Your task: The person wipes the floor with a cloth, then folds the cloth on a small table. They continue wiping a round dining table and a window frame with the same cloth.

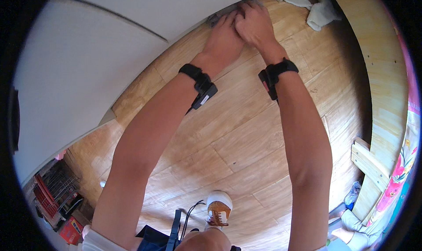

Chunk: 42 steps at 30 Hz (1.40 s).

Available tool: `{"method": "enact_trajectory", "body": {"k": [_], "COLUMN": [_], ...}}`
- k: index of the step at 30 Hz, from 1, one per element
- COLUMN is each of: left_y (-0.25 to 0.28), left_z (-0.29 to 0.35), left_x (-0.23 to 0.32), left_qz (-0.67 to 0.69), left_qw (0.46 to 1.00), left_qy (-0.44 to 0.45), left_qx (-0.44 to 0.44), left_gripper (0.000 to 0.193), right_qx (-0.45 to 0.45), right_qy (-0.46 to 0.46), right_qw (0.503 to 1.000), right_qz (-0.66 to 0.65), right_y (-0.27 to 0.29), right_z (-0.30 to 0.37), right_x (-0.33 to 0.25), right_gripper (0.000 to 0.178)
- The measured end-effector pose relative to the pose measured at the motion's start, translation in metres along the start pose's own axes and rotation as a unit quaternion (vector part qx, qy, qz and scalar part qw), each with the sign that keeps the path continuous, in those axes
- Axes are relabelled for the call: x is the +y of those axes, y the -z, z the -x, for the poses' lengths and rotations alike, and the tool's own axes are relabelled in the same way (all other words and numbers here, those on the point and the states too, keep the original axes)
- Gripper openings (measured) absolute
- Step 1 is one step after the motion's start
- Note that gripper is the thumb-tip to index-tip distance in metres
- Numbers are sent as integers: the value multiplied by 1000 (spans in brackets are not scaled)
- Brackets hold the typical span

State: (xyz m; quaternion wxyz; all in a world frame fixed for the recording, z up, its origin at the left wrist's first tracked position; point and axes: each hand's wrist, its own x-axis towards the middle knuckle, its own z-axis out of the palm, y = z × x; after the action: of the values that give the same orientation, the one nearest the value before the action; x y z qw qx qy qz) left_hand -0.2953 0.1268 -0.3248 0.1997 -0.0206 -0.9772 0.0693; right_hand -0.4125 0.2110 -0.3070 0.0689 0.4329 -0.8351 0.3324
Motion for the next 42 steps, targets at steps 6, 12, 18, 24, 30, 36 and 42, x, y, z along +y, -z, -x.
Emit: {"method": "enact_trajectory", "body": {"k": [6, 12, 18, 24, 30, 36, 42], "left_y": [17, 59, 92, 135, 152, 170, 181], "left_z": [58, 123, 203, 283, 336, 362, 390], "left_x": [-13, -22, -32, -40, -41, -38, -45], "left_qz": [69, 134, 141, 108, 112, 80, 29], "left_qw": [996, 983, 967, 955, 936, 916, 904], "left_qy": [56, 122, 212, 276, 333, 392, 427], "left_qx": [6, 8, 5, -29, -20, -33, 15], "left_gripper": [43, 58, 53, 48, 46, 44, 40], "right_qx": [-8, -4, -40, -102, -173, -250, -271], "right_qy": [46, 77, 110, 134, 168, 208, 273], "right_qw": [999, 997, 992, 981, 966, 942, 918], "right_qz": [11, -5, -49, -95, -96, -82, -94], "right_y": [-23, -43, -75, -103, -118, -143, -153], "right_z": [28, 58, 89, 120, 135, 136, 142], "right_x": [-57, -122, -199, -275, -319, -348, -373], "right_gripper": [39, 33, 30, 31, 36, 38, 37]}}
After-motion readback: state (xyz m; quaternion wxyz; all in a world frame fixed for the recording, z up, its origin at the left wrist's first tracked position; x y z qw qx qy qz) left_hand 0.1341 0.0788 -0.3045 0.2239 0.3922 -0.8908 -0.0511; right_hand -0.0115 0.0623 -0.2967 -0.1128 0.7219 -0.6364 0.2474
